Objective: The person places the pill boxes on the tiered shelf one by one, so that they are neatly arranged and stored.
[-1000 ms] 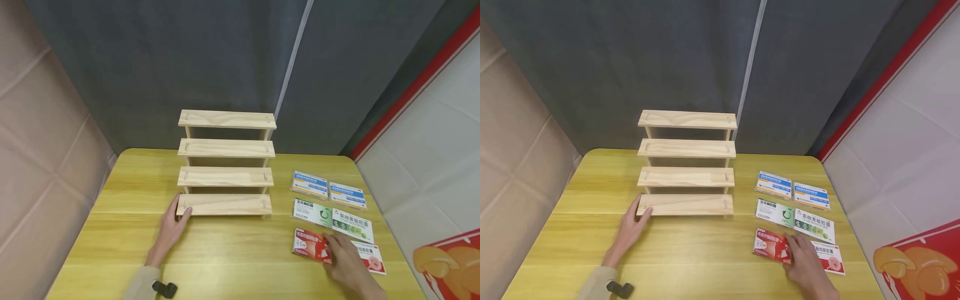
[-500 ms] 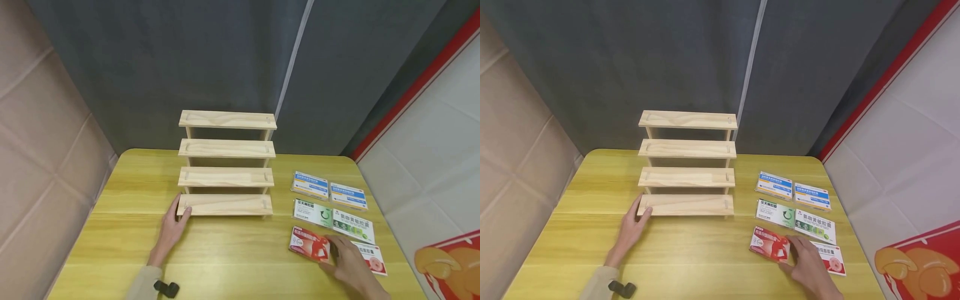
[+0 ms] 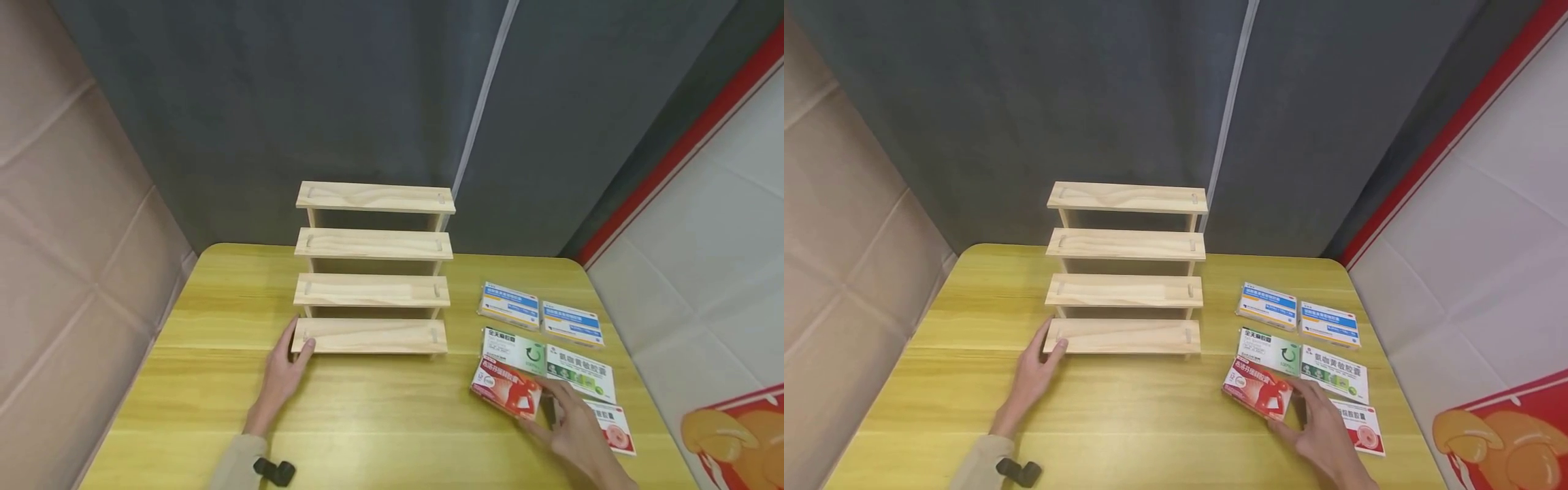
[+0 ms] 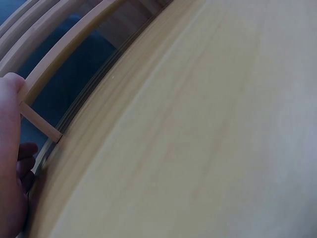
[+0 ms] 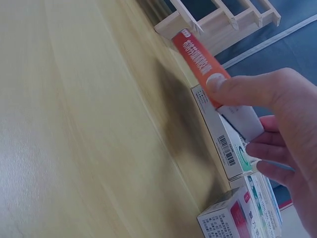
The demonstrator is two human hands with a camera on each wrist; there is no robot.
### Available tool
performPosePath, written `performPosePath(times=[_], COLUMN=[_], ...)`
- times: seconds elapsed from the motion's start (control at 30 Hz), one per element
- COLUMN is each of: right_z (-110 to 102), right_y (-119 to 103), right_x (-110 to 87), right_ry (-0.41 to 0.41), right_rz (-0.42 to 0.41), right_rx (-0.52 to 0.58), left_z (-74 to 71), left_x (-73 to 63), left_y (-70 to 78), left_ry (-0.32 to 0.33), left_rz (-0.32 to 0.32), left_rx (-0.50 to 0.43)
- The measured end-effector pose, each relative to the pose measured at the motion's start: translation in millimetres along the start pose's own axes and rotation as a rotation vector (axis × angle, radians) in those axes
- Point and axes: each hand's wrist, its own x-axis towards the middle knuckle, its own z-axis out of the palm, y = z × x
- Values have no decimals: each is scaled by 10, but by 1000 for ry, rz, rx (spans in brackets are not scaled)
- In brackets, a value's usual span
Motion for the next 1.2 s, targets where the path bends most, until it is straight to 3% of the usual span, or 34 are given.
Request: performPosePath(times=[0.33, 0.57, 0.87, 1.2], right_z=[5, 58, 76, 99], right_y=[-5, 7, -14, -71], right_x=[63, 106, 208, 287], right_ry=[58, 126, 212, 392], right_rz=[61, 61, 149, 66], right_rx=[49, 77, 126, 159], left_z=[1, 17, 15, -7], left_x=[-3, -2, -2, -16], left_y=[35, 5, 4, 25], left_ry=[-12, 0, 18, 16], left_rz=[5, 29, 32, 18], left_rx=[-14, -6, -13, -13])
